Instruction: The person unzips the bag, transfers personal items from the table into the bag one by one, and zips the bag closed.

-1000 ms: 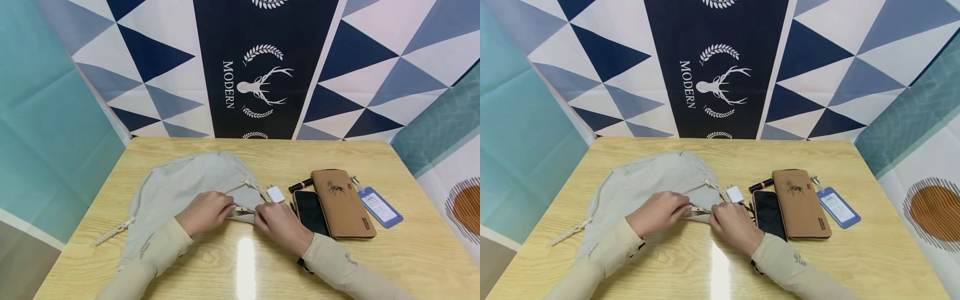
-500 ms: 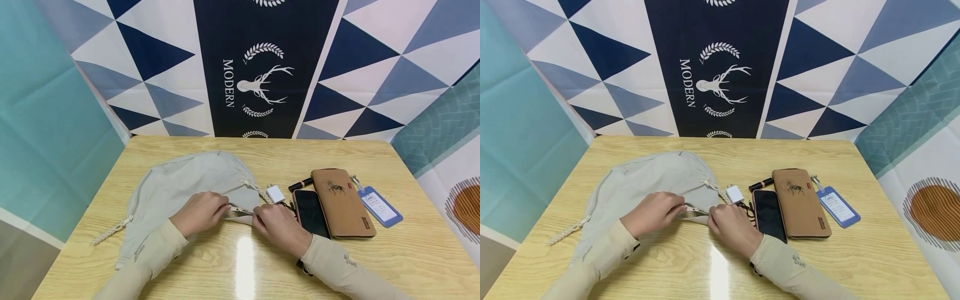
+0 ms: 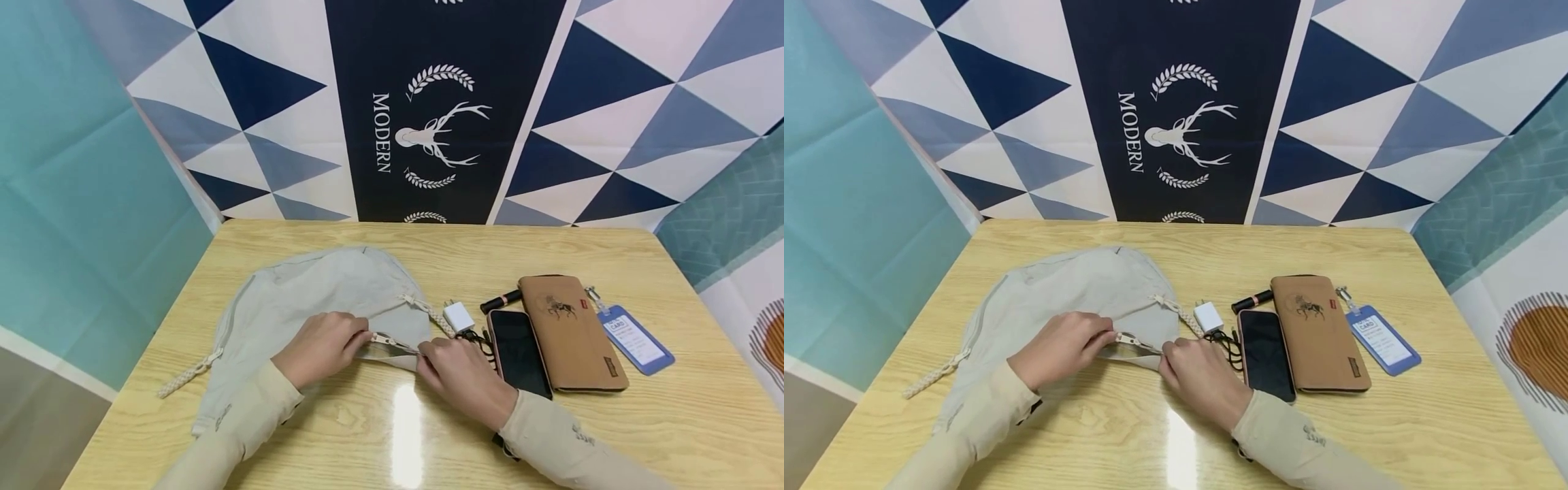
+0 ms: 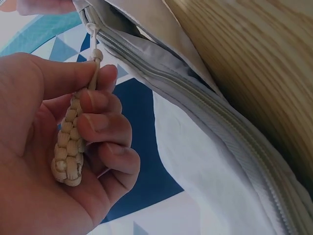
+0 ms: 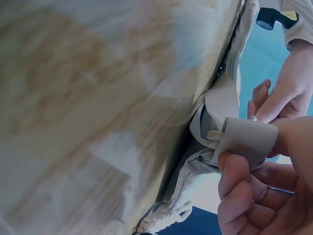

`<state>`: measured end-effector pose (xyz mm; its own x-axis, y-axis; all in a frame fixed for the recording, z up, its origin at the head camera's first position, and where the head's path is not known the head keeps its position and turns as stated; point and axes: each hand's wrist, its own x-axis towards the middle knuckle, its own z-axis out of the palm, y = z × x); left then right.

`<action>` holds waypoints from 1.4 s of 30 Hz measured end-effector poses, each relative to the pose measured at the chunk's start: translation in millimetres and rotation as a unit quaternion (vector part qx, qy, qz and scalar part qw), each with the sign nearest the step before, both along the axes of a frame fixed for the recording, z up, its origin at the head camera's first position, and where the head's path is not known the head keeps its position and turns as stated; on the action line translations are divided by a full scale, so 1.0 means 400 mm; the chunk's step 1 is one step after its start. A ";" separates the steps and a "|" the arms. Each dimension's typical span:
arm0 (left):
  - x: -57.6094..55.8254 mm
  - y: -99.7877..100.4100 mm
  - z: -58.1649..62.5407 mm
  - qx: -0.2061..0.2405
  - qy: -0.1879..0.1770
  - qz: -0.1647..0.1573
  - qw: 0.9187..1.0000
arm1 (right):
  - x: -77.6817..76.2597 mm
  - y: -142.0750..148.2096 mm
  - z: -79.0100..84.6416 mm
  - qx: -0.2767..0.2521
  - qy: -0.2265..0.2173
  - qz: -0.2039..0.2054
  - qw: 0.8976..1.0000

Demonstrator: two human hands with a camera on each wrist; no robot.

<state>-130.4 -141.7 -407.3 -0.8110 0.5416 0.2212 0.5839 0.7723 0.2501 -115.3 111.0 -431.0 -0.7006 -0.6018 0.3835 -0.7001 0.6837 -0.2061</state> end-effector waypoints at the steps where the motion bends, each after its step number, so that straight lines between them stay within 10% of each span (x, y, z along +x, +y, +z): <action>1: 0.002 -0.003 0.000 0.001 -0.002 0.002 1.000 | 0.001 -0.001 0.000 -0.001 0.002 0.001 1.000; 42: 0.027 -0.125 0.009 0.019 -0.012 0.064 0.998 | 0.029 0.019 0.010 0.005 -0.006 -0.010 1.000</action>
<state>-119.6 -191.5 -403.8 -0.8782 0.4251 0.2192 0.4748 0.8301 0.2924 -103.6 118.7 -427.0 -0.7165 -0.5923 0.3684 -0.6844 0.6991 -0.2071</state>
